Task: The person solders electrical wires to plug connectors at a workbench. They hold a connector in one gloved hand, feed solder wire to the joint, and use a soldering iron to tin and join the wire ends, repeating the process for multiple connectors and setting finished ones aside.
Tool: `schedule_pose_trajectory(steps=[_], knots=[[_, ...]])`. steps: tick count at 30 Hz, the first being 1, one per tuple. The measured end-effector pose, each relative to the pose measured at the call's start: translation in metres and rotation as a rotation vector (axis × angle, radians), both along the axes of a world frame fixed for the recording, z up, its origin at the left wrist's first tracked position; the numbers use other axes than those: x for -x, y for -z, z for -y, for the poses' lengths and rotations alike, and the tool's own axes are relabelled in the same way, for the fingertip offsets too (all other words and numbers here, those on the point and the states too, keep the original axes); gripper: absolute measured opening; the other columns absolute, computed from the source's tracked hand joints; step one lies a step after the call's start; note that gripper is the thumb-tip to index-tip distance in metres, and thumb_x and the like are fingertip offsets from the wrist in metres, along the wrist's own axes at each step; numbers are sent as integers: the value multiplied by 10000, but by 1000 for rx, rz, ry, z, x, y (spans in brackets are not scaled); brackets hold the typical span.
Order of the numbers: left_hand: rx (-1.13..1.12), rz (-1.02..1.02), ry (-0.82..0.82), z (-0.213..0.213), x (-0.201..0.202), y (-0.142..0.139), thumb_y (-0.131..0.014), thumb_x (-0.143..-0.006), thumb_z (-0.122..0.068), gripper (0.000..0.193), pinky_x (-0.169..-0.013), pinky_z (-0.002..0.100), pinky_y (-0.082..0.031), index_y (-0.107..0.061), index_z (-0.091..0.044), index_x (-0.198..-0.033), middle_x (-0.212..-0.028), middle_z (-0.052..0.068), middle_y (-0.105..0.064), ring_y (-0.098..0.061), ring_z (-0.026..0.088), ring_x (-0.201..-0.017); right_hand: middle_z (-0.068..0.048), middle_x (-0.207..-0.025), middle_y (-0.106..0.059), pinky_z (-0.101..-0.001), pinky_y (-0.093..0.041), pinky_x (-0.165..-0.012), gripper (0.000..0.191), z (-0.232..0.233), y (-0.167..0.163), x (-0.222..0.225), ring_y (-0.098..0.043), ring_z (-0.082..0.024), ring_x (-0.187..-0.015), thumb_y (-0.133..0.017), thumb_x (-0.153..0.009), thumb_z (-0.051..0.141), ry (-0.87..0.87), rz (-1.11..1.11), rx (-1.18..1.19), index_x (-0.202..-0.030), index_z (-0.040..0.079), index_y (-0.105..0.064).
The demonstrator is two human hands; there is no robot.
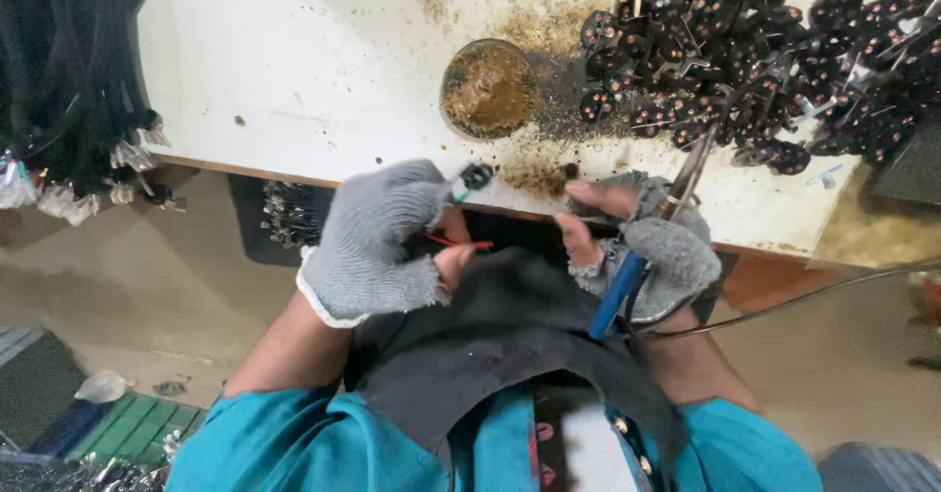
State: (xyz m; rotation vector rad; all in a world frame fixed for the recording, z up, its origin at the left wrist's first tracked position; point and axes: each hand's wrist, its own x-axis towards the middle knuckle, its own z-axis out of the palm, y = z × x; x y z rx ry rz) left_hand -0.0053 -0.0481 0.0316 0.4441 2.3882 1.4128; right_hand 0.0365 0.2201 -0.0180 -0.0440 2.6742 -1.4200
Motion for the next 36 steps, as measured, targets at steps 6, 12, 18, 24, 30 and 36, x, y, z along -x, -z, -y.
schedule_pose_trajectory(steps=[6,12,18,24,30,36], knots=[[-408,650,1,-29,-9,12,-773,-862,-186,159,-707,299,-473,-660,-75,-847,-810,25,-591,-580,141,-777,-79,-994,-734,-346,-571,-795,400,1,5,-4,-716,-227,-901,-883,-843,257,-131,-25,25,-1171,97,-721],[-350,385,131,-37,1,5,-759,-880,-166,152,-750,322,-502,-635,-79,-884,-928,72,-589,-620,219,-862,-83,-1033,-732,-334,-574,-860,210,0,8,8,-720,-214,-966,-767,-937,140,-141,-78,139,-1122,96,-679],[12,-41,236,-29,13,12,-819,-784,-175,228,-707,431,-528,-639,-93,-895,-915,115,-640,-671,353,-832,-97,-718,-705,-321,-542,-640,81,4,4,17,-667,-259,-640,-706,-956,94,-63,591,299,-944,120,-782],[167,-256,14,-41,-2,34,-816,-828,-162,233,-732,443,-545,-646,-93,-972,-1005,125,-663,-668,356,-880,-120,-1064,-757,-350,-595,-778,216,11,10,16,-753,-302,-932,-844,-936,80,-116,-287,139,-1060,73,-668],[197,-264,-26,-44,-6,34,-806,-862,-137,181,-725,439,-544,-666,-93,-968,-1000,111,-682,-680,339,-889,-136,-1051,-762,-362,-602,-784,224,9,11,14,-757,-295,-892,-837,-866,-17,-106,-221,98,-1010,63,-686],[175,-290,-64,-48,-8,35,-797,-887,-135,173,-733,431,-555,-661,-97,-987,-1022,103,-684,-687,329,-905,-103,-995,-754,-316,-607,-711,222,12,10,12,-762,-249,-856,-780,-917,-45,-52,-27,163,-1115,44,-734]])
